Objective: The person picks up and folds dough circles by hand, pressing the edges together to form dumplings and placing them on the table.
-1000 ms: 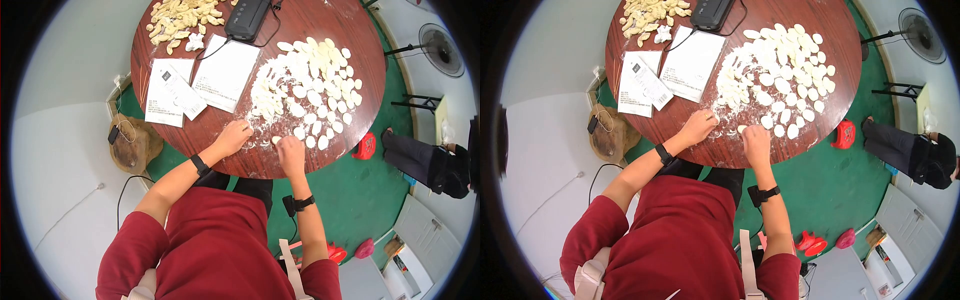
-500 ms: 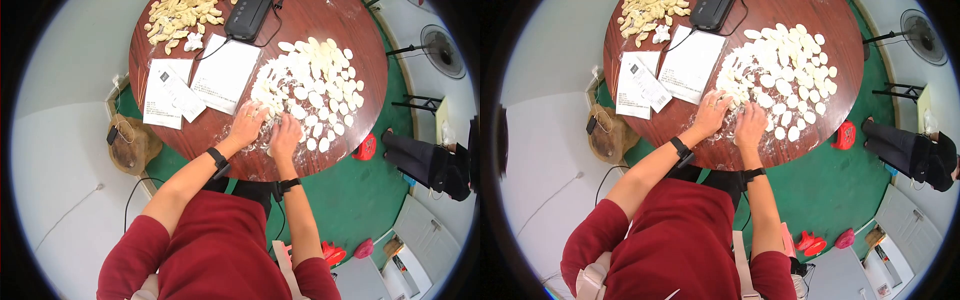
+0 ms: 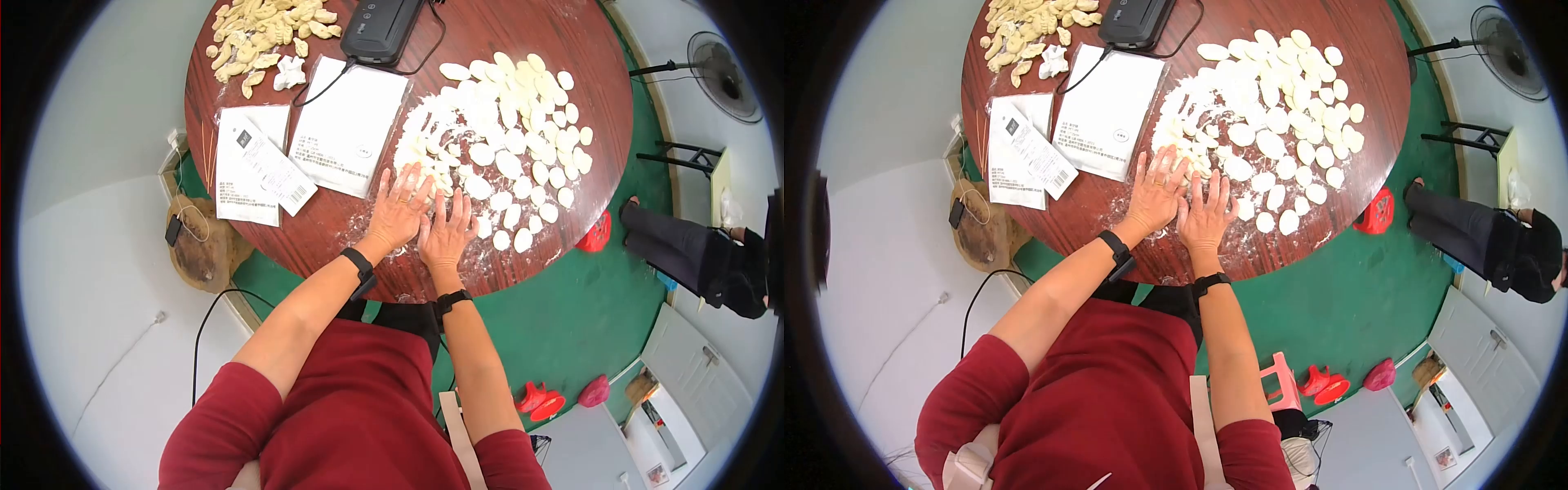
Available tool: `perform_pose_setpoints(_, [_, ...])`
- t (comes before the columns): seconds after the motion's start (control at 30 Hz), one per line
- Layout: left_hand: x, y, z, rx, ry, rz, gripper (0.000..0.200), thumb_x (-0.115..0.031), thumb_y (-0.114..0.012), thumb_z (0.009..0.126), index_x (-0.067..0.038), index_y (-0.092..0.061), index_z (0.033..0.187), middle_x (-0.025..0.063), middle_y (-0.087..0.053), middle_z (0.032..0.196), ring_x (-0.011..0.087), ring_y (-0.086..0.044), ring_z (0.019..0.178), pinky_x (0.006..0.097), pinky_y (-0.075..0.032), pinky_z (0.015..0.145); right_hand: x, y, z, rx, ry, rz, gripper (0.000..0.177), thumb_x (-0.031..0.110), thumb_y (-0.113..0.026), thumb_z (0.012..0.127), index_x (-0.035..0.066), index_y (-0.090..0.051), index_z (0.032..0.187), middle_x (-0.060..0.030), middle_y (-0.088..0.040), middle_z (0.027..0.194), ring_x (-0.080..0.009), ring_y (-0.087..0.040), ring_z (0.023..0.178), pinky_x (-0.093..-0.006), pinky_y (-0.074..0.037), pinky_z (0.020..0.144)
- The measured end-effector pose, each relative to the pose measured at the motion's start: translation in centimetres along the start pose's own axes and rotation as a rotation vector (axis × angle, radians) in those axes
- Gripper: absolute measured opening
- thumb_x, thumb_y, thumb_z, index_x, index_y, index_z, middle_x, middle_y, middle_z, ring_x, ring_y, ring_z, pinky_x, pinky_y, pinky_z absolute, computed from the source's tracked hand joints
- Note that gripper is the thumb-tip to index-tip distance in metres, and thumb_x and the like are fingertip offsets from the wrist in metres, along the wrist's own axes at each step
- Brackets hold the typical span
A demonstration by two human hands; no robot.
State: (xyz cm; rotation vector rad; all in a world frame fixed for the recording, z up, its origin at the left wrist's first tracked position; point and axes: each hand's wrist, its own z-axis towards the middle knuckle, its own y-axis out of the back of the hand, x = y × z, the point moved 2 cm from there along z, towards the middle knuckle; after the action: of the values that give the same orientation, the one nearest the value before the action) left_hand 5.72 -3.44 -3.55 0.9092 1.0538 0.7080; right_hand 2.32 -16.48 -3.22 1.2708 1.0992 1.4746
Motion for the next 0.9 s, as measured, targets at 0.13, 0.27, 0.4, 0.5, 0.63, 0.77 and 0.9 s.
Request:
perform_pose_setpoints(0.13, [-0.01, -0.11, -0.18, 0.068, 0.016, 0.030, 0.070, -0.030, -0.058, 0.096, -0.018, -0.027, 0.157, 0.0161, -0.021, 0.165, 0.0336, -0.016, 0.154, 0.0630, -0.007, 0.123, -0.08, 0.06, 0.28, 0.041, -0.037, 0.005, 0.058, 0.045, -0.049, 0.101, 0.023, -0.041, 0.154, -0.0111, -0.026, 0.164, -0.0321, -0.020, 0.152, -0.0591, -0.013, 0.115])
perform_pose_setpoints(0.27, [0.06, -0.18, -0.10, 0.073, 0.056, 0.006, 0.071, -0.029, -0.058, 0.095, -0.018, -0.026, 0.158, 0.0161, -0.018, 0.166, 0.0338, -0.016, 0.154, 0.0654, -0.006, 0.122, 0.03, 0.08, 0.49, 0.064, -0.072, 0.007, 0.057, 0.046, -0.048, 0.101, 0.024, -0.041, 0.154, -0.0141, -0.024, 0.164, -0.0339, -0.018, 0.152, -0.0605, -0.013, 0.116])
perform_pose_setpoints(0.4, [0.13, 0.00, 0.01, 0.080, 0.061, -0.011, 0.072, -0.028, -0.058, 0.093, -0.018, -0.027, 0.158, 0.0170, -0.019, 0.165, 0.0361, -0.017, 0.153, 0.0670, -0.006, 0.121, -0.22, -0.15, 0.47, -0.002, -0.093, 0.058, 0.058, 0.046, -0.049, 0.101, 0.023, -0.041, 0.154, -0.0192, -0.021, 0.163, -0.0375, -0.018, 0.151, -0.0617, -0.013, 0.115])
perform_pose_setpoints(0.5, [0.49, -0.03, -0.18, 0.059, 0.062, -0.063, 0.072, -0.028, -0.058, 0.093, -0.017, -0.028, 0.157, 0.0177, -0.020, 0.164, 0.0378, -0.017, 0.152, 0.0682, -0.005, 0.120, -0.60, -0.40, 0.45, -0.025, -0.097, 0.071, 0.060, 0.045, -0.052, 0.100, 0.023, -0.041, 0.154, -0.0204, -0.022, 0.161, -0.0388, -0.019, 0.151, -0.0619, -0.014, 0.115])
perform_pose_setpoints(0.63, [0.53, -0.24, -0.33, 0.039, 0.075, -0.073, 0.071, -0.030, -0.057, 0.093, -0.016, -0.029, 0.156, 0.0181, -0.021, 0.164, 0.0392, -0.018, 0.152, 0.0687, -0.004, 0.120, -0.67, -0.29, 0.57, -0.038, -0.122, 0.100, 0.063, 0.045, -0.056, 0.097, 0.023, -0.040, 0.154, -0.0199, -0.022, 0.161, -0.0392, -0.019, 0.150, -0.0618, -0.014, 0.116])
perform_pose_setpoints(0.77, [0.55, -0.13, -0.19, 0.005, 0.115, -0.061, 0.069, -0.031, -0.056, 0.093, -0.015, -0.031, 0.155, 0.0189, -0.024, 0.162, 0.0409, -0.019, 0.151, 0.0681, -0.004, 0.120, -0.62, -0.31, 0.76, -0.009, -0.142, 0.049, 0.066, 0.045, -0.057, 0.096, 0.024, -0.037, 0.155, -0.0203, -0.021, 0.162, -0.0384, -0.017, 0.151, -0.0612, -0.011, 0.117])
perform_pose_setpoints(0.9, [0.67, 0.28, 0.02, -0.041, 0.122, -0.069, 0.070, -0.032, -0.055, 0.093, -0.014, -0.030, 0.155, 0.0185, -0.026, 0.161, 0.0414, -0.019, 0.151, 0.0667, -0.004, 0.120, -0.48, 0.04, 0.97, -0.018, -0.181, 0.090, 0.063, 0.041, -0.057, 0.096, 0.023, -0.040, 0.155, -0.0210, -0.022, 0.162, -0.0369, -0.015, 0.153, -0.0599, -0.010, 0.118])
